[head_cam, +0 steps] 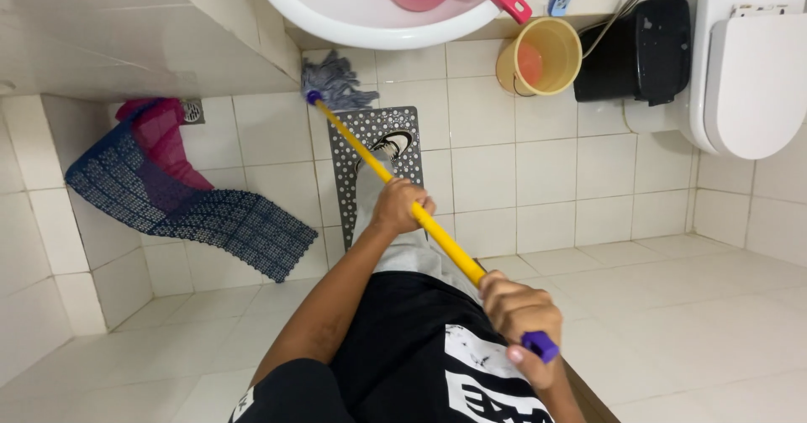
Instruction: Mopping the tiled floor of a bathroom using a mop and water from a bucket.
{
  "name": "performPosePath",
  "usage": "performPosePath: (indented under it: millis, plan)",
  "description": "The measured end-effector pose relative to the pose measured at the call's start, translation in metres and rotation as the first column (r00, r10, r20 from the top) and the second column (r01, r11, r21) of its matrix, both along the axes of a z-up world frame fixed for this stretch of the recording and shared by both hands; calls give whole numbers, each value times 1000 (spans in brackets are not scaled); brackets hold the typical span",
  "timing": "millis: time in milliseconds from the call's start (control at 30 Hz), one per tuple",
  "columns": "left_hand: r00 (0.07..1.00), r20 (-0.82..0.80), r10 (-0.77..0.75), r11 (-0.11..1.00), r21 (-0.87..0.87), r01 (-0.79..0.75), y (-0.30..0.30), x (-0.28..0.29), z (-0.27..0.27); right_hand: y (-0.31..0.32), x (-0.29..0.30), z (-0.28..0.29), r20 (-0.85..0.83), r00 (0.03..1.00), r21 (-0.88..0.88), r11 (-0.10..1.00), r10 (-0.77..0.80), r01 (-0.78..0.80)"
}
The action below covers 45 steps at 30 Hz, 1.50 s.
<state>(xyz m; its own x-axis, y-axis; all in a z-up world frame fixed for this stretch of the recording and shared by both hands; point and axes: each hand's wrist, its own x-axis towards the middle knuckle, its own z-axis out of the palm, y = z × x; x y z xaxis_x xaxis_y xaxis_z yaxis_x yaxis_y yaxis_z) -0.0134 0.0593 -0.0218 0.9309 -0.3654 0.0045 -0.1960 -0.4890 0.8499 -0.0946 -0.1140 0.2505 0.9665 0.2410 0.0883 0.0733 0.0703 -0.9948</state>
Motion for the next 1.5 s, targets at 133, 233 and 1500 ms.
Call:
performPosePath:
  millis: [133, 233, 1500]
  plan:
    - [999, 36, 33, 999, -22, -32, 9, -6, -8, 9, 12, 11, 66, 993, -1, 995, 99, -99]
    - [997, 28, 71, 990, -121, -67, -26, 2, 3, -14, -5, 14, 38, 996, 14, 997, -82, 82]
    - [995, 69, -66, 993, -94, 72, -44, 8, 7, -28, 0, 28, 53, 991, -52, 990, -126, 129]
